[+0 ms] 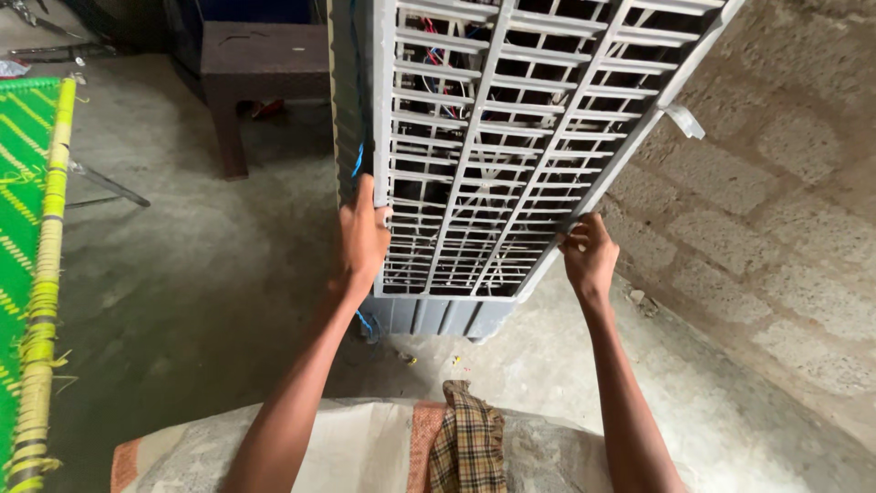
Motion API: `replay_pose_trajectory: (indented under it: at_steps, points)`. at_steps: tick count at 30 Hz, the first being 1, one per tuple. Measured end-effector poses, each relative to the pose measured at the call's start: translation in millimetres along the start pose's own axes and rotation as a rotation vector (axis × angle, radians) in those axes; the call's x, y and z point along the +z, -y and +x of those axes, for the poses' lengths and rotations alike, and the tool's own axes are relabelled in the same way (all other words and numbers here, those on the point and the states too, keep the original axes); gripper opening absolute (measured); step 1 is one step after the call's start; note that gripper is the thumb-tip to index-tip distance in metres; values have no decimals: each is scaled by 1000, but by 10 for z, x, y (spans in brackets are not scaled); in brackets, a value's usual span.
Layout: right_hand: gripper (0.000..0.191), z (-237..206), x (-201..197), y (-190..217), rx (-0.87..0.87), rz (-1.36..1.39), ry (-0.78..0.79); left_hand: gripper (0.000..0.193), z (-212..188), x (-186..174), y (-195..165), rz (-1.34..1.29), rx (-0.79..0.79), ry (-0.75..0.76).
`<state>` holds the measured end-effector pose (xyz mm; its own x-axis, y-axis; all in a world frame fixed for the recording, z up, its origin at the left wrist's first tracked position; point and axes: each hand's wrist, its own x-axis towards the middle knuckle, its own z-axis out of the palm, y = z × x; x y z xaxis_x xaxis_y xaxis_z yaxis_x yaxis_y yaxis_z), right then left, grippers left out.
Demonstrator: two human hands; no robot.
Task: The person unties a blue cord on the side of an air cooler, removes the front grille panel and a side panel, and sets the grille aside. They reach into the interior, then reattach the side panel and front grille, pressing the clips to secure them and adjusting the panel edges.
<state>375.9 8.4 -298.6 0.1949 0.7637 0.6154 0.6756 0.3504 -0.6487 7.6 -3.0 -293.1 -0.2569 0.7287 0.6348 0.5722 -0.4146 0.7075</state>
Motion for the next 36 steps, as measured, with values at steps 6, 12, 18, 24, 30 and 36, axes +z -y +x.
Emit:
replay_pose_trajectory:
  at_steps: [6, 12, 18, 24, 30, 36]
  points:
    - [26, 19, -1, 98, -22, -20, 3, 52, 15, -1, 29, -115, 19, -37]
    - [28, -25, -32, 112, -1, 21, -46, 58, -15, 51, -72, -154, 77, -112]
    - [27, -18, -18, 88, 15, -4, -30, 52, -42, -1, -136, -62, 38, -69]
    - [26, -48, 51, 87, -8, -16, -41, 54, -33, 45, -103, -84, 8, -90]
    - [24, -90, 95, 261, -190, -178, -140, 35, 4, -47, -94, 322, 147, -104]
    - [19, -68, -1, 387, -180, -229, -75, 69, -61, -71, -264, 442, 283, -202]
